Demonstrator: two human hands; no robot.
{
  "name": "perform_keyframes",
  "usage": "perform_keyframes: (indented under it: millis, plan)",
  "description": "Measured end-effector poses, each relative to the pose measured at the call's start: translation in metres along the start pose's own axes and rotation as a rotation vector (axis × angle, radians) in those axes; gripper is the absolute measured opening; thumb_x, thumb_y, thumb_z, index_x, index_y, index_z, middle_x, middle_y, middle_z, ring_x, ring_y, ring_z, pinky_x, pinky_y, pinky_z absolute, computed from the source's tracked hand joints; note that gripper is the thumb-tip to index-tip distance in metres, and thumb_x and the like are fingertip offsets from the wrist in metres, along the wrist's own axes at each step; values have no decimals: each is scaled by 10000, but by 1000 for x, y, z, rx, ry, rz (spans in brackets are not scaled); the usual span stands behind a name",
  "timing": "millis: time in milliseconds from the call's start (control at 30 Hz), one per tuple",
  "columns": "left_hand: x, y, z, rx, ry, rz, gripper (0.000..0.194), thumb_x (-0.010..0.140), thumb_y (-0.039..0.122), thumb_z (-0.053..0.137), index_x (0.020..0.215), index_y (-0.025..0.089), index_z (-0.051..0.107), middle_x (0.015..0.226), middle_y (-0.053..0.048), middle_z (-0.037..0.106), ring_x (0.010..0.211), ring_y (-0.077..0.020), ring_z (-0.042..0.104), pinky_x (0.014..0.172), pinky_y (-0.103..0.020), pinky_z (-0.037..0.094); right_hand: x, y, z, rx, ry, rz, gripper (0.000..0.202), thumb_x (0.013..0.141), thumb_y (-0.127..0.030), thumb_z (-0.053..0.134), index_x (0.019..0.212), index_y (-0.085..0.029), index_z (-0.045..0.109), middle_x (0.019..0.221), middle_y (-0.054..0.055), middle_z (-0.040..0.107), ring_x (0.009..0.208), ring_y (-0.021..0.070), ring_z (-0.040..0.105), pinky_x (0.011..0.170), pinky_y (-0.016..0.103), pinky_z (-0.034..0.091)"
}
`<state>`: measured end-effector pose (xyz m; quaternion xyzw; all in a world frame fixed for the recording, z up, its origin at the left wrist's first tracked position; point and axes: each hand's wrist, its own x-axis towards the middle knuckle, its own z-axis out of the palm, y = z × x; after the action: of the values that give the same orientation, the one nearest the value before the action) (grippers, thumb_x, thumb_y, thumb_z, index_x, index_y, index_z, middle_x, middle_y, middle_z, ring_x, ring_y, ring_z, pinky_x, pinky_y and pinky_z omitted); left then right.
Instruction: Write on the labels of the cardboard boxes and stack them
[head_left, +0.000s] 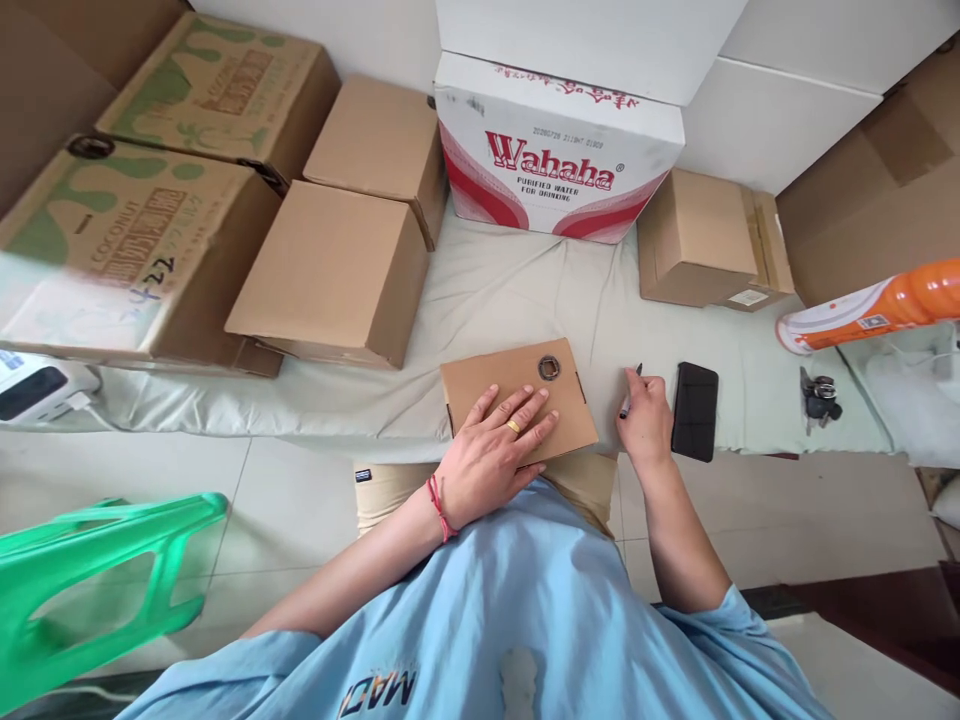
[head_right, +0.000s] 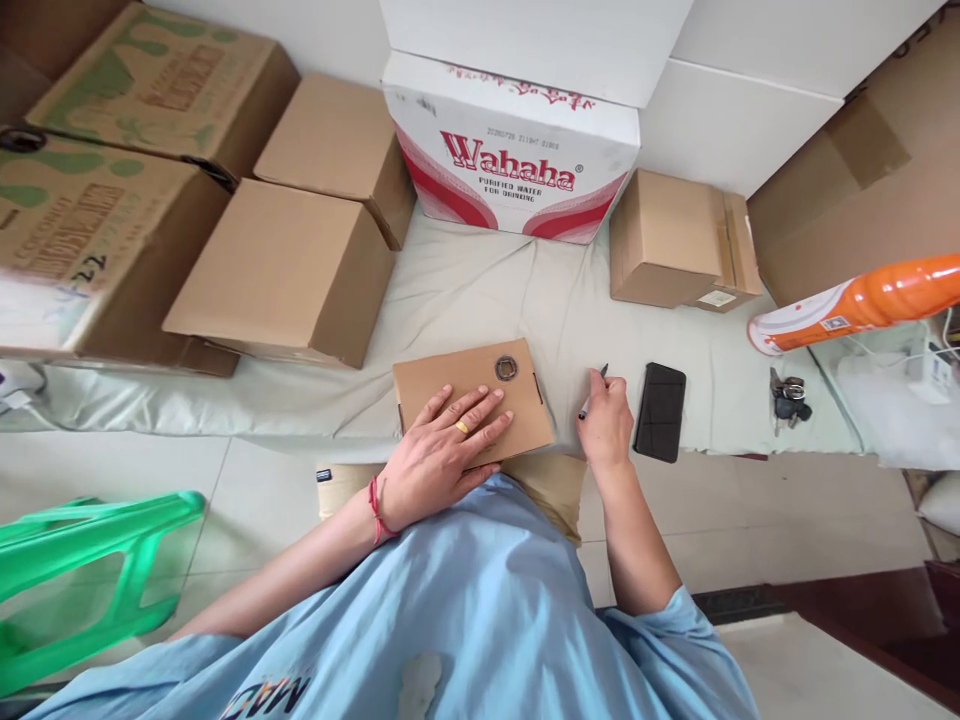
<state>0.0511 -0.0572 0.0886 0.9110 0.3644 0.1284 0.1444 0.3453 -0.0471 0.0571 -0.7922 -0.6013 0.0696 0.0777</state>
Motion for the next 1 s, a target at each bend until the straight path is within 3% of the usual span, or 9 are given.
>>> perform_keyframes:
  millis: [100, 200, 300, 400, 567, 733, 867, 1000]
  plan:
    - [1, 0, -2, 1, -9, 4, 655, 1054, 503, 662, 1638, 230, 547, 1749, -119, 470, 1618, -347, 458, 1387, -616, 252, -3, 17, -4, -47, -84, 19, 707, 909, -119, 525, 1612, -193, 531, 1284, 159, 627, 965, 264, 679, 785, 357, 544]
    - [1, 1, -3, 14, -3, 5, 634, 1060, 491, 653, 1629, 227, 562, 1739, -128, 482, 1603, -355, 479, 1378, -622, 271, -9, 38, -12, -12, 89, 88, 643, 991, -266, 500, 1620, -130, 500, 1304, 214, 626, 1171, 359, 632, 965, 490, 560]
    - [2, 1, -4, 22, 10, 5, 611, 1061, 477, 651, 1617, 236, 577, 1728, -127, 497, 1593, -358, 494, 1373, -620, 285, -19, 63, -20, 8, 263, 251, 739, 973, -437, 578, 1594, -47, 484, 1412, 308, 585, 1353, 462, 522, 1139, 657, 457]
    - [3, 1, -5, 20, 12, 9, 610, 1055, 472, 660, 1611, 234, 584, 1727, -126, 499, 1590, -363, 497, 1372, -619, 290, -34, 77, -21, 23, 229, 433, 868, 945, -555, 614, 1583, 10, 449, 1502, 383, 528, 1403, 520, 483, 1165, 715, 410]
    - [5, 0, -5, 18, 5, 16, 604, 1063, 464, 649, 1612, 220, 580, 1731, -131, 493, 1597, -366, 486, 1368, -629, 291, -43, 71, -18, 27, 103, 558, 972, 898, -685, 656, 1568, -4, 480, 1514, 386, 529, 1425, 557, 464, 1131, 697, 448]
    - [5, 0, -4, 14, 21, 19, 609, 1062, 481, 658, 1605, 217, 582, 1730, -123, 496, 1597, -358, 487, 1366, -610, 294, -29, 73, -22, 83, 53, 619, 993, 732, -627, 830, 1477, -36, 546, 1399, 345, 593, 1404, 500, 528, 1212, 630, 413]
    - [4, 0, -2, -4, 30, 31, 626, 1045, 483, 688, 1602, 217, 582, 1730, -118, 497, 1594, -353, 490, 1365, -609, 291, -26, 86, -28, 200, 32, 693, 1086, 574, -632, 899, 1460, -129, 524, 1454, 302, 569, 1350, 448, 597, 1175, 563, 484]
    - [4, -1, -1, -10, 30, 32, 627, 1041, 473, 691, 1602, 214, 582, 1727, -124, 500, 1595, -349, 488, 1369, -606, 285, -30, 95, -32, 287, 27, 729, 1087, 507, -641, 910, 1401, -150, 533, 1456, 310, 600, 1328, 442, 635, 1140, 549, 526]
